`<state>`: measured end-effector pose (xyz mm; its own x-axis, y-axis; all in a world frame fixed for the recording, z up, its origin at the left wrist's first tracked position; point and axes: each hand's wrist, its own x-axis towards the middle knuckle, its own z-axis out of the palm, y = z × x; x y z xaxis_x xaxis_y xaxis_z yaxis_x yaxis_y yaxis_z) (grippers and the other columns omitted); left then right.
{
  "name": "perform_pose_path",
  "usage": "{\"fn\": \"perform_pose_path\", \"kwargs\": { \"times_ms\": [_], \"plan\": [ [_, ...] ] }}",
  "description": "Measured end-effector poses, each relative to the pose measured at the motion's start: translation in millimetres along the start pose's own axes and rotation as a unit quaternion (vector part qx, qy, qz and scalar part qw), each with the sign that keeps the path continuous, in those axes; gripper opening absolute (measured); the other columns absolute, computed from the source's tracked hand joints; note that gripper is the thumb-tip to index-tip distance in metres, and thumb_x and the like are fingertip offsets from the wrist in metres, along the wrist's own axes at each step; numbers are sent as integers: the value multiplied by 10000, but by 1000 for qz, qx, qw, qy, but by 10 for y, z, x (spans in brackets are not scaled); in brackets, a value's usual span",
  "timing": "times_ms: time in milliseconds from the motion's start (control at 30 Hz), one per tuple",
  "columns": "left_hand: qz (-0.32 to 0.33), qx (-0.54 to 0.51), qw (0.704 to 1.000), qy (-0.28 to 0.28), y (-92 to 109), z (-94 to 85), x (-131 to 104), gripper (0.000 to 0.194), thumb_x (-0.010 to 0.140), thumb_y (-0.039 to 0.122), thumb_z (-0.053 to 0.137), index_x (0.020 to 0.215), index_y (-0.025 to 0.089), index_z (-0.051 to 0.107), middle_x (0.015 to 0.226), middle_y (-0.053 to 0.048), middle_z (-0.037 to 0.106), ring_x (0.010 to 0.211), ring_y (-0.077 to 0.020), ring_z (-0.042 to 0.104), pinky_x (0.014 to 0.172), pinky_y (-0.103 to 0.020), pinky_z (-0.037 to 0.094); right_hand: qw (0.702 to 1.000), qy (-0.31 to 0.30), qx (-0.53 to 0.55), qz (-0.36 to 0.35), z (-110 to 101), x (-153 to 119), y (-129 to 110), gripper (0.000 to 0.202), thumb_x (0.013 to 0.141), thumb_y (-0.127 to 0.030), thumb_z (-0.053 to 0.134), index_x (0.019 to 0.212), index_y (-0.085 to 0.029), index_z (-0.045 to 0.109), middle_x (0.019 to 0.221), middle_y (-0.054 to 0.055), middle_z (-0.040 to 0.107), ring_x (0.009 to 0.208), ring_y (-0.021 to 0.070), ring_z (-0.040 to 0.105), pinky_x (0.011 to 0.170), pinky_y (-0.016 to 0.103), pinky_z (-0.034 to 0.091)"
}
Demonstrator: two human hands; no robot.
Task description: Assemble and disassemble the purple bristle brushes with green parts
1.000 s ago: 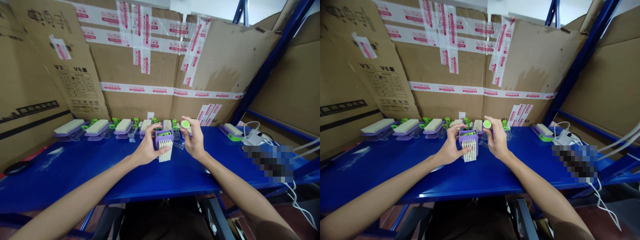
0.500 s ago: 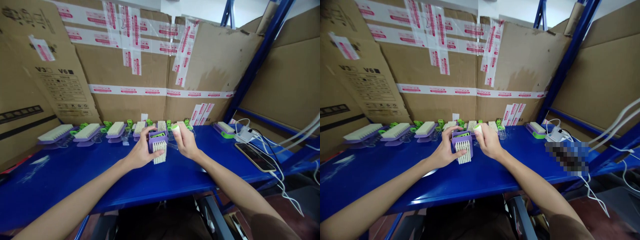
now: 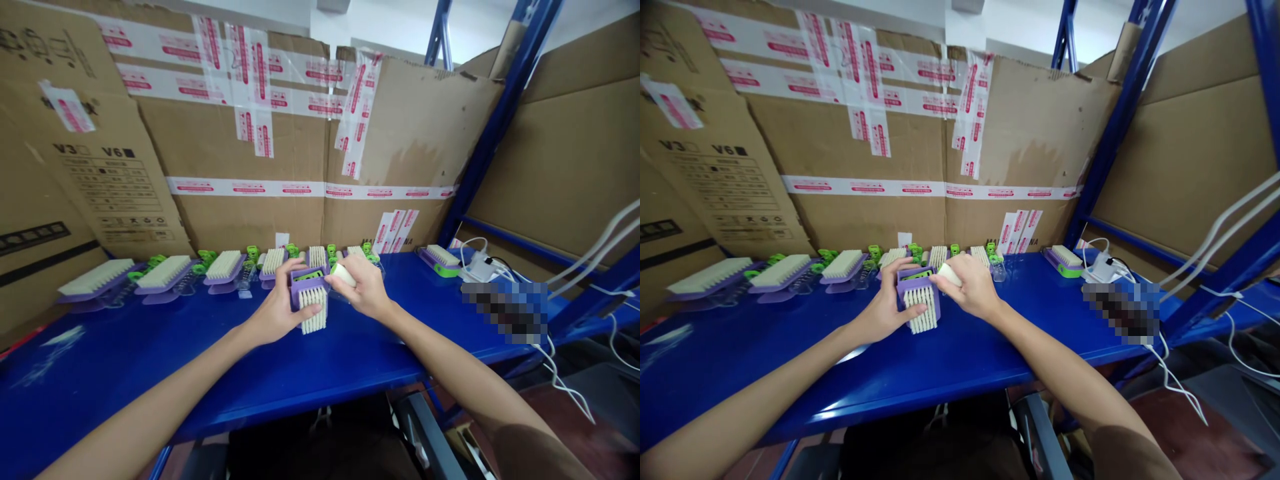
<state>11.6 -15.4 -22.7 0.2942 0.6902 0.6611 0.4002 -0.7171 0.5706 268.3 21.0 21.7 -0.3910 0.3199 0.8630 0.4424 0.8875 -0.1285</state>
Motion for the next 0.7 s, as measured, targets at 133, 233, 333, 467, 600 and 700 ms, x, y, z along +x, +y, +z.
{"fn": "perform_pose_path", "kwargs": {
  "times_ms": [133,233,333,467,600,700],
  "plan": [
    [-48,-64,996,-28,3,47,-5,829,979,623,830,1533,295,309,1430,-152,617,1235,-324,735,1050,-545,638,1000,-16,-17,-3,-5,3,-34,400,1179,-553,545,994,-228,686,841,52,686,767,232,617,747,373,479],
    [-72,-77,994,-35,4,49,-2,797,956,647,842,1457,285,338,1334,-123,659,1147,-304,745,989,-523,651,999,-33,-21,-2,12,-8,-54,395,1196,-534,495,1020,-230,675,839,52,681,767,238,618,744,376,474],
    [-79,-72,994,-28,10,29,3,810,930,672,852,1431,280,349,1303,-118,664,1129,-305,741,981,-534,645,999,-52,-17,-3,41,-24,-72,359,1205,-502,470,1097,-225,668,918,79,721,839,260,654,789,403,505],
    [-94,-65,993,-29,24,19,-1,771,953,657,831,1434,283,359,1292,-106,674,1099,-295,749,947,-517,646,998,-53,-18,-8,81,-38,-96,312,1213,-460,450,1225,-210,636,1052,122,740,950,286,676,868,445,547],
    [-76,-61,995,-17,35,32,0,732,956,592,852,1427,278,387,1302,-107,700,1137,-297,757,994,-508,636,998,-59,7,-19,129,-40,-89,314,1212,-401,445,1440,-203,533,1216,151,702,1086,300,682,961,486,595],
    [-77,-64,995,-10,47,34,12,721,959,566,851,1427,273,387,1330,-118,701,1166,-298,758,1028,-516,626,997,-58,32,-39,163,-39,-39,444,1215,-377,427,1623,-206,390,1340,180,657,1207,325,667,1047,546,600]
  ]
}}
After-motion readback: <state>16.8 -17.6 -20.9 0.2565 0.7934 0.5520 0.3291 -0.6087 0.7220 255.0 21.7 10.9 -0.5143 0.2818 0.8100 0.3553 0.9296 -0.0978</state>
